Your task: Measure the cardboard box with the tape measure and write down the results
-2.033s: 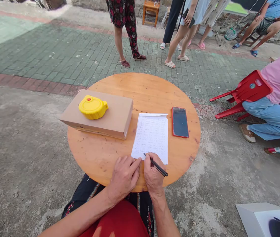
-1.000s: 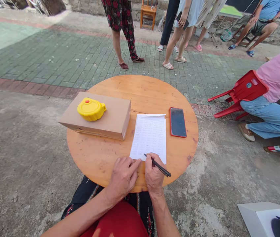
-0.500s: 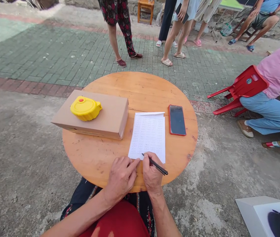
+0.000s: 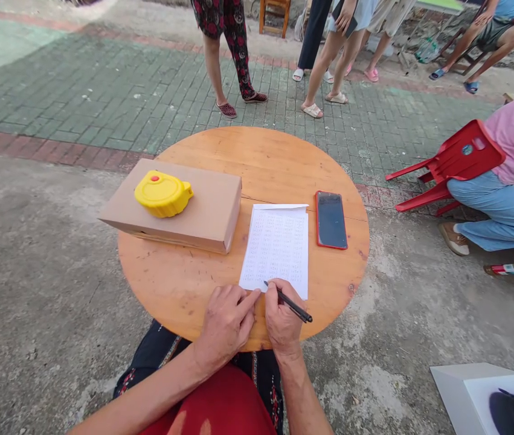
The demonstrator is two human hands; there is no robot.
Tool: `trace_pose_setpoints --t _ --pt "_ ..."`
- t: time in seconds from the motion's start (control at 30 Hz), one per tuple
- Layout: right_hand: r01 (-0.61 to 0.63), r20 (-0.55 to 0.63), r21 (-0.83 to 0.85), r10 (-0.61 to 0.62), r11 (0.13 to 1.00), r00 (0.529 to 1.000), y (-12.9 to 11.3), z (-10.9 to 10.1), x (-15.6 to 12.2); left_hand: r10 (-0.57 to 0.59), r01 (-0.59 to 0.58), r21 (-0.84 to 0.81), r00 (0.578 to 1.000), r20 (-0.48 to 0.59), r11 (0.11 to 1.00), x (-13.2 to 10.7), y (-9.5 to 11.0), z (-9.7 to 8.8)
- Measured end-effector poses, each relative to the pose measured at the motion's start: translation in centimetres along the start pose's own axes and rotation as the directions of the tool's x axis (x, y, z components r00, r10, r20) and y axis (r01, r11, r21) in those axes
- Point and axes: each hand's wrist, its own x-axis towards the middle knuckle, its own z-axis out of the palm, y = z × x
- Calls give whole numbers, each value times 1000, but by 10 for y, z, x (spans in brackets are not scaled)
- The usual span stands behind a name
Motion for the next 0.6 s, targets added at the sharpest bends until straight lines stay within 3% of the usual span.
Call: trace_pose_setpoints --t 0.17,0.3,0.43,0.53,0.6 --pt "-22 7 42 21 999 1000 2 -1 -1 6 -6 -3 1000 -16 1000 0 1 -1" --pt "-99 43 167 93 981 995 6 -2 -3 9 -9 2 1000 -25 1000 0 0 0" --pt "-122 -53 265 140 956 989 4 -2 -5 5 -5 11 1000 -27 1000 0 0 2" --pt "-44 -133 182 69 982 989 4 -8 -2 5 -4 11 999 -39 1000 0 0 2" --pt "81 -127 29 -77 996 989 7 -16 5 7 -6 17 999 -41 1000 0 0 2"
